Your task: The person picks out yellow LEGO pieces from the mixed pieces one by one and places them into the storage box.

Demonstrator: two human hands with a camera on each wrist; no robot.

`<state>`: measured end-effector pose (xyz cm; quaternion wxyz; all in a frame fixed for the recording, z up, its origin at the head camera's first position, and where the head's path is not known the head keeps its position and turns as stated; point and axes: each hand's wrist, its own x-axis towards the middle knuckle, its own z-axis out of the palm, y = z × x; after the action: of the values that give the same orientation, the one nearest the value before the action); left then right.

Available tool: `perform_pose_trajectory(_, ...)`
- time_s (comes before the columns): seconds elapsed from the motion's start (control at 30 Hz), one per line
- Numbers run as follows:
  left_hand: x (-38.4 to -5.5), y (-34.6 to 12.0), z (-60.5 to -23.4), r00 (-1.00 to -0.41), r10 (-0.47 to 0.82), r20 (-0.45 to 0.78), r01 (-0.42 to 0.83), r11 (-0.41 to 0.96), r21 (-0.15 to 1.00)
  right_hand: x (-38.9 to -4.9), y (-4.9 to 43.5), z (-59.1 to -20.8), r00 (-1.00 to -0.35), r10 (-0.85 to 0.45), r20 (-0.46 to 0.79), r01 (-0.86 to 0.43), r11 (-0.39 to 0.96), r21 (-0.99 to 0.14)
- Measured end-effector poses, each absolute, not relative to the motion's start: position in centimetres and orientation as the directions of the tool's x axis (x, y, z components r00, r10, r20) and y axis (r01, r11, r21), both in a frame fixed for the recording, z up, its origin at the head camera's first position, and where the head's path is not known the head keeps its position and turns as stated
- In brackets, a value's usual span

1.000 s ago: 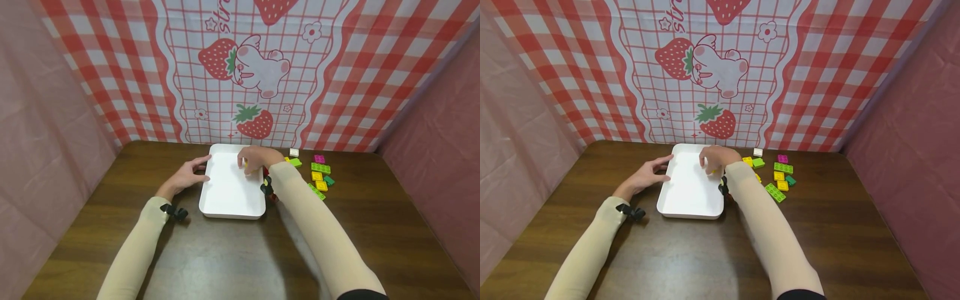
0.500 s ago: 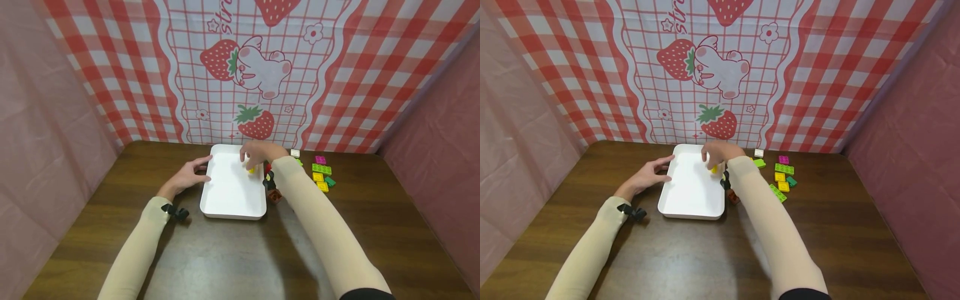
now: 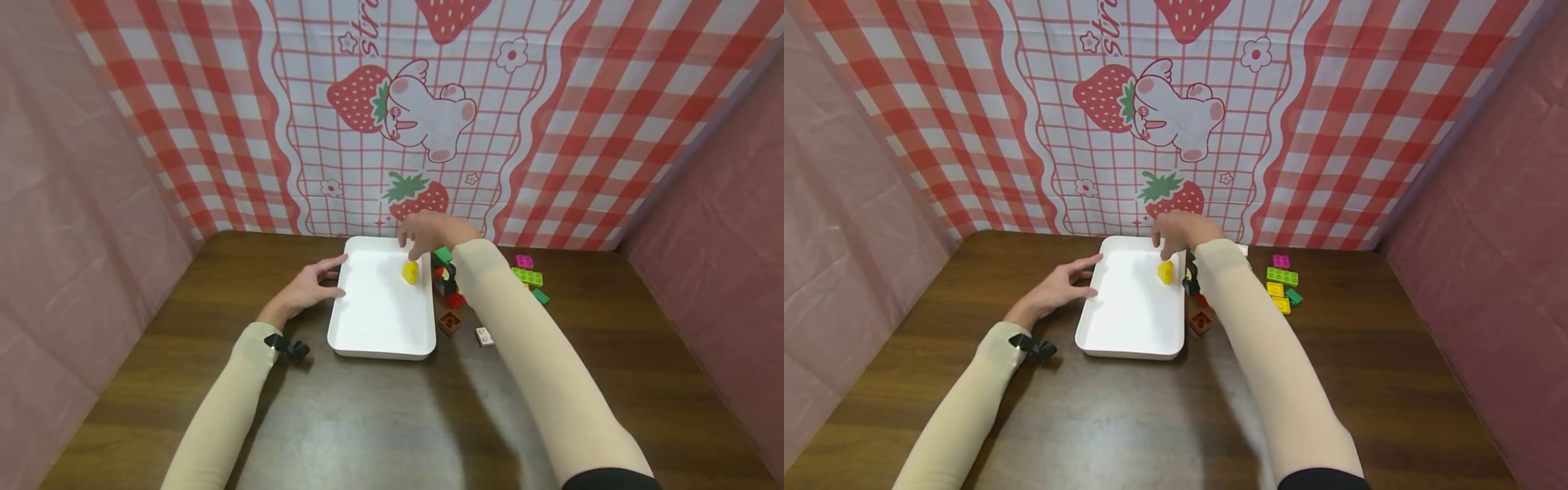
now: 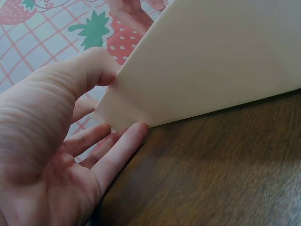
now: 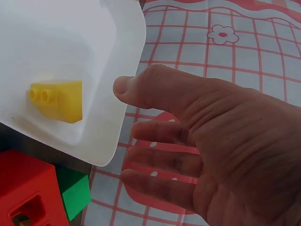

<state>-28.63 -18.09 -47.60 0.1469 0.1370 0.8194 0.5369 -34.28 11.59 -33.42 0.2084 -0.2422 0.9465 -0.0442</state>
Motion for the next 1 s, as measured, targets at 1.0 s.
perform_pose_trajectory(1.0,-28.6,-18.0,-47.6,-0.92,0.383,-0.083,0.078,0.387,0.919,-34.4,15.8,-32.7,-0.816,-0.452,-0.361,-0.408,0.892,-0.194)
